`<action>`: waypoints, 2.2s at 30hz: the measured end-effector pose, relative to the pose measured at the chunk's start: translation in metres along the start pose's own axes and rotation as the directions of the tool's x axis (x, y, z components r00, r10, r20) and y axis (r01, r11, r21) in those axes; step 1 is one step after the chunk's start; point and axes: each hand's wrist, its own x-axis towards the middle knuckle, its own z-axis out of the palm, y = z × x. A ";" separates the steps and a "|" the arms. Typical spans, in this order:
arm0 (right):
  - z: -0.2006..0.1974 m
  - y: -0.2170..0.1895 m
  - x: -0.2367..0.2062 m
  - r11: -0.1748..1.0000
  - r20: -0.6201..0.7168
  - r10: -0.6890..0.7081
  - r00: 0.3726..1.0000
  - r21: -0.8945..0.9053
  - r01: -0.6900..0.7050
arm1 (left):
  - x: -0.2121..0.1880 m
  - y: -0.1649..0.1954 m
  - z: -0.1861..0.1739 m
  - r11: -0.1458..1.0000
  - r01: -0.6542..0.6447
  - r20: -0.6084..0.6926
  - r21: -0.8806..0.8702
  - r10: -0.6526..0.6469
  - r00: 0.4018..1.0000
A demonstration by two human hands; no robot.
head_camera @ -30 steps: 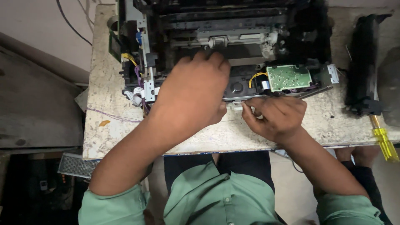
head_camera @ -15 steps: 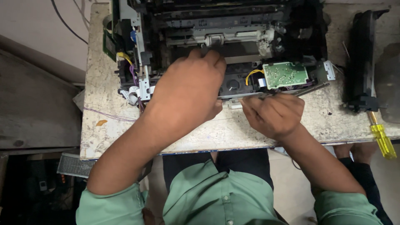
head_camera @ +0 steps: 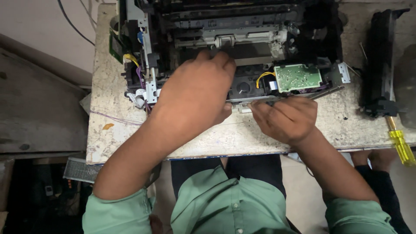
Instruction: The person disassembles a printer by removing a black plastic housing and a toner cartridge. They then reassemble the unit by inserting the cartridge and reattaching the housing, using both hands to align and secure the parts.
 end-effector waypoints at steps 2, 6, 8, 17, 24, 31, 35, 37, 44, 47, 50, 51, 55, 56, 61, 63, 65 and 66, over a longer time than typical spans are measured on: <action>-0.001 0.000 0.001 1.000 0.005 0.000 1.000 0.000 0.000 | 0.000 0.000 0.000 1.000 -0.011 -0.011 0.007 0.011 1.000; 0.000 -0.002 0.001 0.998 -0.012 0.000 1.000 -0.057 -0.001 | 0.000 0.000 0.000 1.000 0.004 0.001 0.012 -0.004 1.000; 0.001 -0.003 0.000 0.996 -0.023 0.007 1.000 -0.085 -0.009 | 0.000 0.001 0.000 1.000 -0.001 -0.004 0.018 0.001 1.000; -0.001 -0.004 0.005 0.998 0.015 0.056 0.998 -0.006 -0.056 | -0.001 -0.001 0.000 1.000 -0.018 -0.019 0.025 0.019 1.000; -0.004 -0.003 0.007 0.998 0.048 0.068 0.997 0.010 -0.069 | -0.002 -0.004 0.002 0.997 -0.049 -0.004 0.054 0.049 0.999; -0.006 -0.002 0.005 0.997 0.055 0.076 0.996 -0.003 -0.075 | -0.003 -0.004 0.000 0.997 -0.056 -0.017 0.045 0.057 0.998; -0.006 -0.001 0.005 0.998 -0.004 0.020 1.000 -0.057 -0.020 | -0.002 -0.004 0.000 0.996 -0.048 0.019 0.077 0.047 0.999; -0.005 -0.002 0.005 0.998 -0.036 0.005 0.999 -0.058 -0.007 | -0.002 -0.004 -0.001 0.994 -0.049 0.032 0.096 0.046 0.998; -0.006 -0.002 0.006 0.994 -0.041 -0.079 0.996 -0.077 0.075 | 0.000 -0.005 -0.003 0.994 -0.058 0.057 0.095 0.053 0.997; -0.004 -0.001 0.007 0.993 -0.045 -0.090 0.995 -0.081 0.087 | 0.000 -0.006 -0.004 0.995 -0.053 0.072 0.084 0.047 0.996; -0.003 -0.002 0.008 0.995 -0.018 -0.045 0.999 -0.087 0.044 | 0.000 -0.005 -0.004 0.996 -0.054 0.062 0.077 0.049 0.997; -0.003 -0.003 0.008 0.996 0.003 -0.011 1.000 -0.093 0.011 | 0.000 -0.005 -0.004 0.996 -0.054 0.058 0.075 0.050 0.997; -0.005 -0.005 0.008 0.995 0.044 0.044 0.998 -0.095 -0.040 | 0.000 -0.005 -0.002 0.996 -0.053 0.040 0.068 0.050 0.998; -0.004 -0.005 0.008 0.993 0.044 0.039 0.998 -0.112 -0.033 | 0.000 -0.005 -0.002 0.996 -0.053 0.040 0.071 0.050 0.998; -0.002 -0.004 0.006 0.989 0.059 0.010 0.998 -0.150 -0.001 | 0.000 -0.004 -0.001 0.997 -0.049 0.040 0.066 0.047 0.998; -0.003 -0.004 0.005 0.995 0.061 0.007 0.998 -0.102 0.000 | 0.001 -0.004 -0.002 0.998 -0.035 0.046 0.059 0.032 0.998; -0.003 -0.003 0.006 0.998 0.064 0.000 0.998 -0.064 0.005 | 0.001 -0.003 -0.002 0.997 -0.037 0.055 0.072 0.033 0.998; -0.004 -0.003 0.006 0.999 0.067 -0.003 0.998 -0.049 0.007 | 0.001 -0.004 -0.002 0.996 -0.037 0.061 0.078 0.033 0.998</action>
